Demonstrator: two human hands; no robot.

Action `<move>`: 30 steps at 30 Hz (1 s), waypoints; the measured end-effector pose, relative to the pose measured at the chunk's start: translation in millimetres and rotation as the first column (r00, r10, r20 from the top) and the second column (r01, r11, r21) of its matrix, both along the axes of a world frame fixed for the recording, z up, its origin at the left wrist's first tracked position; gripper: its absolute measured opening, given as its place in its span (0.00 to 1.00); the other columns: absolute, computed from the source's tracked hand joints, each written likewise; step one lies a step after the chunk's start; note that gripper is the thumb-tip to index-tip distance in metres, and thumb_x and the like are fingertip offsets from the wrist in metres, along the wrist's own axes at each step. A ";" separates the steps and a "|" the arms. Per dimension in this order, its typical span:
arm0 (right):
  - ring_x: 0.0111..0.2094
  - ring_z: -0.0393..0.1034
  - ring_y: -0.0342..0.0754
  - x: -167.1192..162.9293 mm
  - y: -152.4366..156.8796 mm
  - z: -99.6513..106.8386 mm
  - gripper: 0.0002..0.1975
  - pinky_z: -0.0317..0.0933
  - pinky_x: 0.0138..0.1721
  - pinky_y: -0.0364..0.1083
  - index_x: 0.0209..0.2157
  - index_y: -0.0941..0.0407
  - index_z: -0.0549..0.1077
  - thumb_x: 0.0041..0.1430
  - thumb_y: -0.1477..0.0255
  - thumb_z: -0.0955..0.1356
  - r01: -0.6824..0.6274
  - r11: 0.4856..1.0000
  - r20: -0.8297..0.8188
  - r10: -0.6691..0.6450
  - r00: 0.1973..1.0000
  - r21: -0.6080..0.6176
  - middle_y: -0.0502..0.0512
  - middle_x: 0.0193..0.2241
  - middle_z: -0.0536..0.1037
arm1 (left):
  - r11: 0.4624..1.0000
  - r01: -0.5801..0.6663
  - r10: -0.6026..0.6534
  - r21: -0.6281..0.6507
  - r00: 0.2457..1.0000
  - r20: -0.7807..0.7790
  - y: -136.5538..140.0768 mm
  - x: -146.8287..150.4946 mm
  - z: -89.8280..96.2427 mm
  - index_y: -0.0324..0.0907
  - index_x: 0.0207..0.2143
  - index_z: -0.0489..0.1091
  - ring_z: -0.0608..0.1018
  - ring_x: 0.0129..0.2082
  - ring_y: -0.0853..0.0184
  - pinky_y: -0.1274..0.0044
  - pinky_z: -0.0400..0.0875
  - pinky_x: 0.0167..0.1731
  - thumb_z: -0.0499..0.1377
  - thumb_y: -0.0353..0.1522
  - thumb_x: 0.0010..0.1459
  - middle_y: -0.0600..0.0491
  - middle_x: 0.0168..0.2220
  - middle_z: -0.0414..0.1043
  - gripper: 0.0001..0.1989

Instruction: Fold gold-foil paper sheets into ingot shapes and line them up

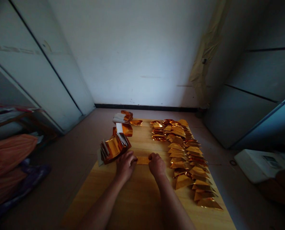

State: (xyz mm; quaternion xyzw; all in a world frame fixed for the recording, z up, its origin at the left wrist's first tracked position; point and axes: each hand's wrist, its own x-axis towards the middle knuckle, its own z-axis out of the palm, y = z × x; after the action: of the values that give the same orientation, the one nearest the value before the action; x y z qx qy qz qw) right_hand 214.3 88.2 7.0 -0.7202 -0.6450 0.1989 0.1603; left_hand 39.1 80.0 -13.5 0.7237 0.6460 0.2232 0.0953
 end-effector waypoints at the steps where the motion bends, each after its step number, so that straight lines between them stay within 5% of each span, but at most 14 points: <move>1: 0.34 0.70 0.43 0.8 0.2 -1.4 0.13 0.52 0.29 0.40 0.34 0.54 0.74 0.52 0.81 0.62 -0.002 1.000 -0.004 0.002 1.000 0.007 0.52 0.35 0.77 | 1.000 0.007 -0.007 0.000 1.000 0.001 0.2 -0.8 -1.0 0.49 0.36 0.72 0.68 0.52 0.61 0.65 0.58 0.50 0.57 0.28 0.55 0.53 0.53 0.68 0.08; 9: 0.32 0.70 0.42 1.7 -5.2 -0.1 0.13 0.52 0.30 0.40 0.35 0.53 0.74 0.55 0.81 0.61 -0.047 0.998 0.025 0.047 0.999 0.032 0.51 0.35 0.76 | 0.999 0.022 -0.021 0.038 1.000 -0.016 -0.7 -2.1 -5.0 0.48 0.36 0.72 0.68 0.52 0.62 0.65 0.59 0.51 0.54 0.24 0.55 0.53 0.52 0.68 0.12; 17: 0.31 0.69 0.43 0.0 -16.0 1.4 0.06 0.50 0.28 0.41 0.36 0.54 0.70 0.54 0.73 0.65 -0.126 0.987 0.098 0.116 0.988 0.101 0.51 0.35 0.73 | 0.993 0.091 -0.091 0.081 0.996 -0.002 -0.7 0.8 0.4 0.47 0.39 0.72 0.69 0.51 0.59 0.66 0.61 0.50 0.61 0.32 0.50 0.51 0.49 0.70 0.11; 22: 0.32 0.70 0.43 1.0 -12.6 -2.5 0.05 0.51 0.29 0.40 0.36 0.53 0.70 0.56 0.72 0.65 -0.091 0.990 0.052 0.085 0.995 0.112 0.50 0.36 0.74 | 0.991 0.092 -0.095 0.097 0.995 0.022 6.2 4.7 -3.7 0.47 0.46 0.69 0.69 0.51 0.59 0.65 0.61 0.51 0.59 0.28 0.51 0.51 0.48 0.71 0.18; 27: 0.34 0.71 0.44 0.3 -11.2 -7.3 0.17 0.52 0.29 0.40 0.48 0.52 0.65 0.55 0.72 0.65 -0.008 0.990 -0.027 0.012 1.000 0.143 0.51 0.41 0.75 | 0.988 0.062 -0.073 0.139 0.994 0.076 12.0 9.9 -5.7 0.46 0.50 0.67 0.70 0.49 0.60 0.66 0.63 0.50 0.59 0.25 0.50 0.51 0.46 0.73 0.22; 30: 0.32 0.70 0.42 1.3 -12.1 -7.3 0.12 0.51 0.28 0.39 0.42 0.52 0.69 0.55 0.74 0.65 -0.023 0.988 -0.007 0.024 1.000 0.151 0.50 0.39 0.74 | 0.984 0.054 -0.073 0.171 0.992 0.105 12.6 10.5 -4.5 0.46 0.44 0.70 0.72 0.46 0.61 0.68 0.65 0.48 0.58 0.24 0.50 0.51 0.42 0.74 0.18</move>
State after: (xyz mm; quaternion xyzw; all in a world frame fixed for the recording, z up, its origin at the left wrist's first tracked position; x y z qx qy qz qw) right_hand 215.6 76.2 -0.2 -0.6975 -0.6660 0.1545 0.2148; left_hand 49.6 92.6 -18.0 0.7359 0.5952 0.3136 0.0769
